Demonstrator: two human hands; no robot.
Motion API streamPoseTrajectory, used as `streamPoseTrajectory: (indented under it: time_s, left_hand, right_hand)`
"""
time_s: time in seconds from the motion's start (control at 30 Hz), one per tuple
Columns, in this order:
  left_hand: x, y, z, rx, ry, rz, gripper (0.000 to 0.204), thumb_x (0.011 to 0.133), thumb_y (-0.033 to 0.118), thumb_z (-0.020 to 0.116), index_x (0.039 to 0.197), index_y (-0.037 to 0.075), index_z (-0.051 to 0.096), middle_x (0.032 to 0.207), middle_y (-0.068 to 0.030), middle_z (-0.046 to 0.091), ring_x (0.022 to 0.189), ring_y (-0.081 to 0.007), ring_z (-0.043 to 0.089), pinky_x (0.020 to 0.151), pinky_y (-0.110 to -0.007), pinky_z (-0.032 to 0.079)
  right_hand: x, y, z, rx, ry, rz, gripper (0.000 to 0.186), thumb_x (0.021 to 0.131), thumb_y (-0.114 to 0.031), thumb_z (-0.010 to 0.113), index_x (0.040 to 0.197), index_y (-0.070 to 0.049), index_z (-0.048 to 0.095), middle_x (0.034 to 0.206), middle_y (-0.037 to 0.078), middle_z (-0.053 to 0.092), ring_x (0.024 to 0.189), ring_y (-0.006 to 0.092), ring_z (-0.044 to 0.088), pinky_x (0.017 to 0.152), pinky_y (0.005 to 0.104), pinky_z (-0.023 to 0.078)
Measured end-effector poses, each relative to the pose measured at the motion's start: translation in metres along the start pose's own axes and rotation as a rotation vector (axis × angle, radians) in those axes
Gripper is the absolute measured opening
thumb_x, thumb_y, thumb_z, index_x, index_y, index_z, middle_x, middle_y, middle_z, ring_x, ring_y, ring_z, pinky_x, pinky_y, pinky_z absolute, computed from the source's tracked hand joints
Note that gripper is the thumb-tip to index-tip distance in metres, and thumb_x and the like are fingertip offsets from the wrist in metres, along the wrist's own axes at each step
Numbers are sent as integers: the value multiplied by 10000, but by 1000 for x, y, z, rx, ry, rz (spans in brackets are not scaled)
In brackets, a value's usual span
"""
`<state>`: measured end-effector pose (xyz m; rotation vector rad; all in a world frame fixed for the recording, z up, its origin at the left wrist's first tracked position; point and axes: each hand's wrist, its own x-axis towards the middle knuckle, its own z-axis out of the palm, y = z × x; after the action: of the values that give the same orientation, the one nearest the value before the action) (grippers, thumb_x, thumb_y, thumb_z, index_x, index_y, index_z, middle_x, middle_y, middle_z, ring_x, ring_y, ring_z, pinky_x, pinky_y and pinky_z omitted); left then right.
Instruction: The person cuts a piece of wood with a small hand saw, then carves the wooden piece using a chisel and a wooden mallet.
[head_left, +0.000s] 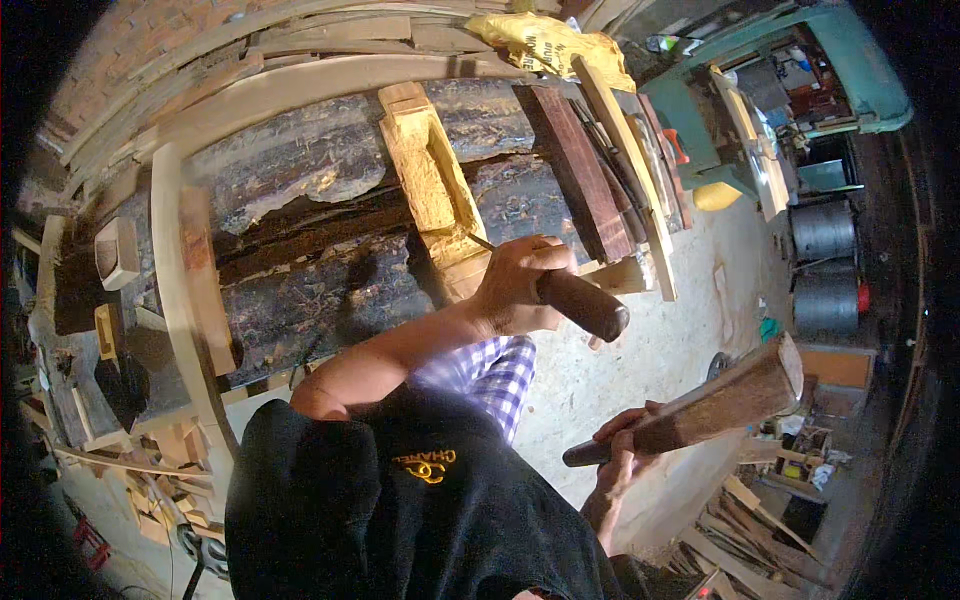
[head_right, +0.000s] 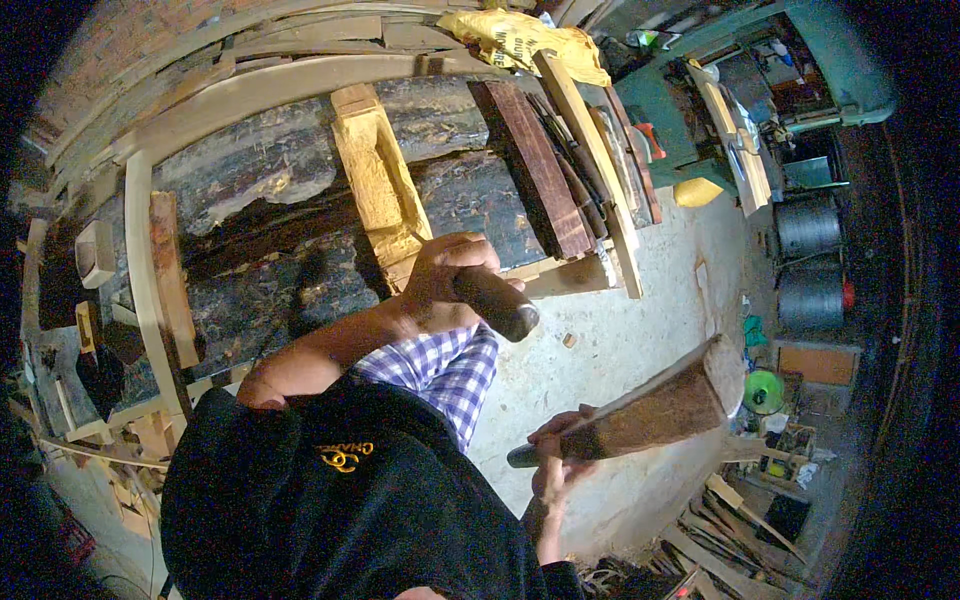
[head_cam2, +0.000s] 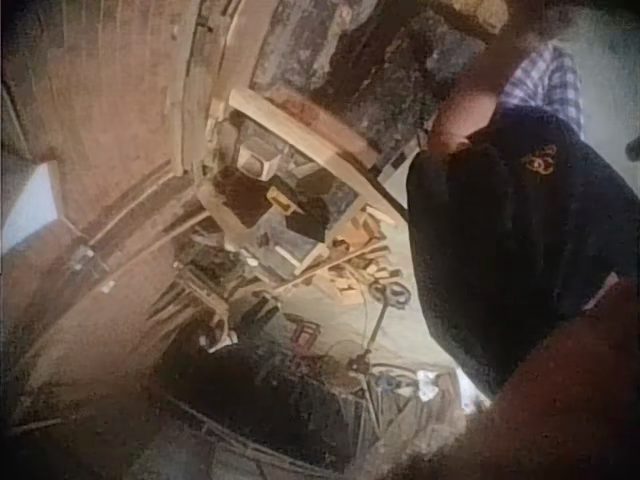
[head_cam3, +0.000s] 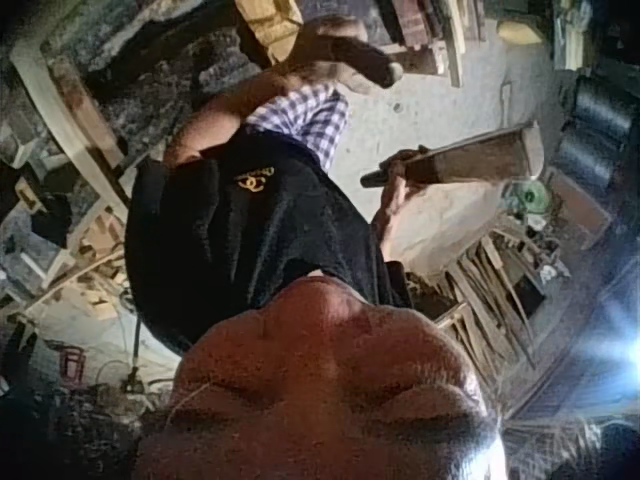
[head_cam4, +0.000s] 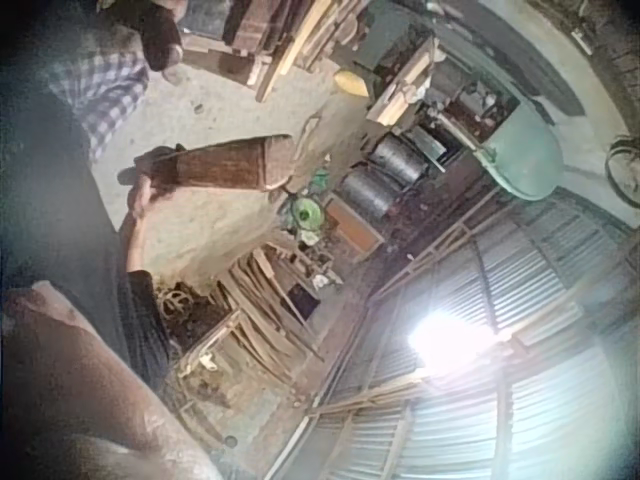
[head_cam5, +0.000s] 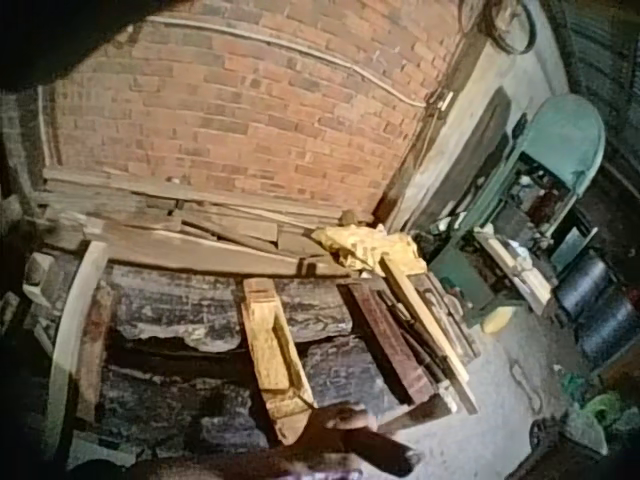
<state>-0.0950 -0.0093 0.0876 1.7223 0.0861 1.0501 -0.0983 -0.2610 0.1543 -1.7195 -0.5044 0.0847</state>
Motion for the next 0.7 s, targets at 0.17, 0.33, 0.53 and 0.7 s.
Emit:
streamPoseTrajectory:
  time_s: [0.17, 0.33, 0.53, 0.7]
  left_hand:
    - [2, -5, -2, -46, -11, -63, 248, 583, 91, 708, 716, 85, 499, 652, -64, 544, 619, -288, 587, 568, -380, 456]
    - [9, -4, -1, -73, 25, -80, 266, 638, 148, 770, 712, 62, 529, 650, -68, 557, 603, -232, 582, 552, -337, 431]
    - [11, -6, -5, -81, 34, -101, 266, 639, 142, 777, 707, 61, 533, 648, -63, 569, 601, -218, 587, 546, -334, 431]
    - [11, -10, -6, -147, 90, -83, 267, 644, 141, 777, 702, 62, 528, 644, -57, 566, 592, -207, 583, 531, -328, 426]
  right_hand:
    - [0, -2, 0, -34, -29, -1, 581, 783, -205, 666, 1213, 61, 379, 721, 108, 544, 516, 172, 534, 477, 265, 447]
    - [16, -18, -14, -131, -14, -34, 671, 755, -200, 731, 1242, 80, 365, 710, 107, 564, 525, 167, 549, 479, 258, 451]
    - [30, -27, -18, -44, -263, 26, 588, 720, -206, 758, 1194, 10, 486, 1117, 138, 531, 886, 186, 567, 943, 405, 390]
    - [31, -32, 9, -270, -148, 285, 683, 747, -53, 708, 1307, 80, 340, 930, 164, 580, 906, 206, 574, 742, 326, 480]
